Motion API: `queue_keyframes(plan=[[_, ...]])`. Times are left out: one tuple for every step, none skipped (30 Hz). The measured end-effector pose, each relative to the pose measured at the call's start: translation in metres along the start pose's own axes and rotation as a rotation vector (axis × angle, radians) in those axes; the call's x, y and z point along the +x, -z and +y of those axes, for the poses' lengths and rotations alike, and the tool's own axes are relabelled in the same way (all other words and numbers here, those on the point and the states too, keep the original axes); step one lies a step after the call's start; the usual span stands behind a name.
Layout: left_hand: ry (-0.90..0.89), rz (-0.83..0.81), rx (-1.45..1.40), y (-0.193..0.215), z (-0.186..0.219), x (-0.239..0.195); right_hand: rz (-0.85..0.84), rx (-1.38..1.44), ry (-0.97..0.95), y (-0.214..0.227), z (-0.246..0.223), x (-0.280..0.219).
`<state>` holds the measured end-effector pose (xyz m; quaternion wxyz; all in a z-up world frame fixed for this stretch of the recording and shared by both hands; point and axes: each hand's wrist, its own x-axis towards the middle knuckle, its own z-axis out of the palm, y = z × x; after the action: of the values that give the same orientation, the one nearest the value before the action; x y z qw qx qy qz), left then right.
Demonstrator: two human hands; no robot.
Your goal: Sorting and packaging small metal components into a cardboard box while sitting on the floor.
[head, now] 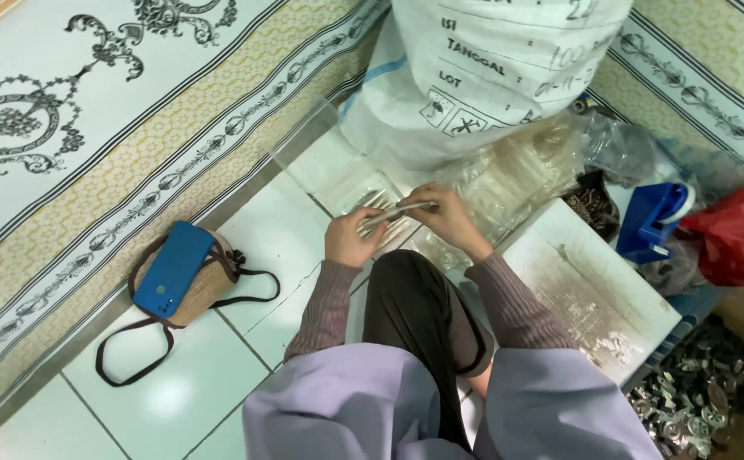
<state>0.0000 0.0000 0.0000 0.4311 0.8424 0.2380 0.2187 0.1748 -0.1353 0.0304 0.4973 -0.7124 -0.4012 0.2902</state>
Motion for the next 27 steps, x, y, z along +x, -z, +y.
queue_keyframes(plan=[[0.008,0.012,0.002,-0.001,-0.013,0.005,-0.014,-0.001,0.004,-0.009,0.007,0.012],[0.005,0.061,0.086,-0.001,-0.025,0.011,-0.011,-0.037,0.017,-0.019,0.013,0.024],[0.003,0.106,0.17,-0.002,-0.038,0.016,-0.006,-0.073,0.028,-0.028,0.02,0.035],[0.012,0.114,0.171,-0.004,-0.049,0.021,-0.018,-0.073,0.029,-0.035,0.028,0.045],[0.018,0.133,0.228,-0.007,-0.06,0.026,-0.012,-0.14,0.031,-0.043,0.036,0.055],[0.024,0.152,0.285,-0.011,-0.072,0.031,-0.007,-0.208,0.033,-0.049,0.046,0.064],[0.032,0.153,0.286,-0.015,-0.078,0.033,-0.014,-0.206,0.031,-0.054,0.048,0.068],[0.063,0.156,0.299,-0.019,-0.085,0.035,-0.004,-0.322,0.026,-0.058,0.05,0.072],[0.092,0.157,0.312,-0.023,-0.091,0.039,0.009,-0.437,0.021,-0.062,0.051,0.077],[0.097,0.157,0.314,-0.029,-0.098,0.04,0.004,-0.435,0.02,-0.065,0.056,0.082],[0.128,0.166,0.336,-0.035,-0.105,0.041,0.016,-0.501,0.001,-0.069,0.06,0.086],[0.16,0.174,0.358,-0.042,-0.112,0.041,0.027,-0.566,-0.018,-0.072,0.065,0.091],[0.163,0.174,0.358,-0.047,-0.116,0.041,0.023,-0.565,-0.02,-0.076,0.071,0.093],[0.193,0.16,0.401,-0.051,-0.119,0.041,0.016,-0.579,-0.022,-0.08,0.077,0.096],[0.222,0.147,0.443,-0.056,-0.122,0.042,0.009,-0.595,-0.022,-0.083,0.083,0.099],[0.225,0.148,0.443,-0.057,-0.124,0.042,0.006,-0.595,-0.021,-0.086,0.092,0.1],[0.262,0.07,0.479,-0.059,-0.126,0.042,-0.004,-0.615,-0.026,-0.089,0.102,0.101],[0.299,-0.009,0.513,-0.061,-0.128,0.041,-0.013,-0.634,-0.031,-0.092,0.111,0.101],[0.301,-0.01,0.515,-0.068,-0.142,0.041,-0.015,-0.632,-0.032,-0.096,0.122,0.102],[0.268,-0.1,0.589,-0.075,-0.155,0.04,-0.041,-0.626,-0.052,-0.099,0.133,0.102],[0.234,-0.19,0.662,-0.082,-0.169,0.039,-0.065,-0.62,-0.072,-0.103,0.144,0.102],[0.235,-0.192,0.663,-0.076,-0.164,0.043,-0.066,-0.617,-0.074,-0.104,0.144,0.101],[0.259,-0.246,0.636,-0.072,-0.159,0.045,-0.094,-0.58,-0.078,-0.103,0.144,0.099],[0.283,-0.3,0.608,-0.067,-0.153,0.048,-0.121,-0.542,-0.082,-0.104,0.144,0.097],[0.286,-0.3,0.607,-0.063,-0.147,0.052,-0.123,-0.542,-0.082,-0.102,0.144,0.097],[0.259,-0.333,0.601,-0.059,-0.141,0.057,-0.137,-0.491,-0.074,-0.101,0.144,0.097],[0.23,-0.366,0.595,-0.055,-0.134,0.061,-0.148,-0.44,-0.065,-0.099,0.144,0.096]])
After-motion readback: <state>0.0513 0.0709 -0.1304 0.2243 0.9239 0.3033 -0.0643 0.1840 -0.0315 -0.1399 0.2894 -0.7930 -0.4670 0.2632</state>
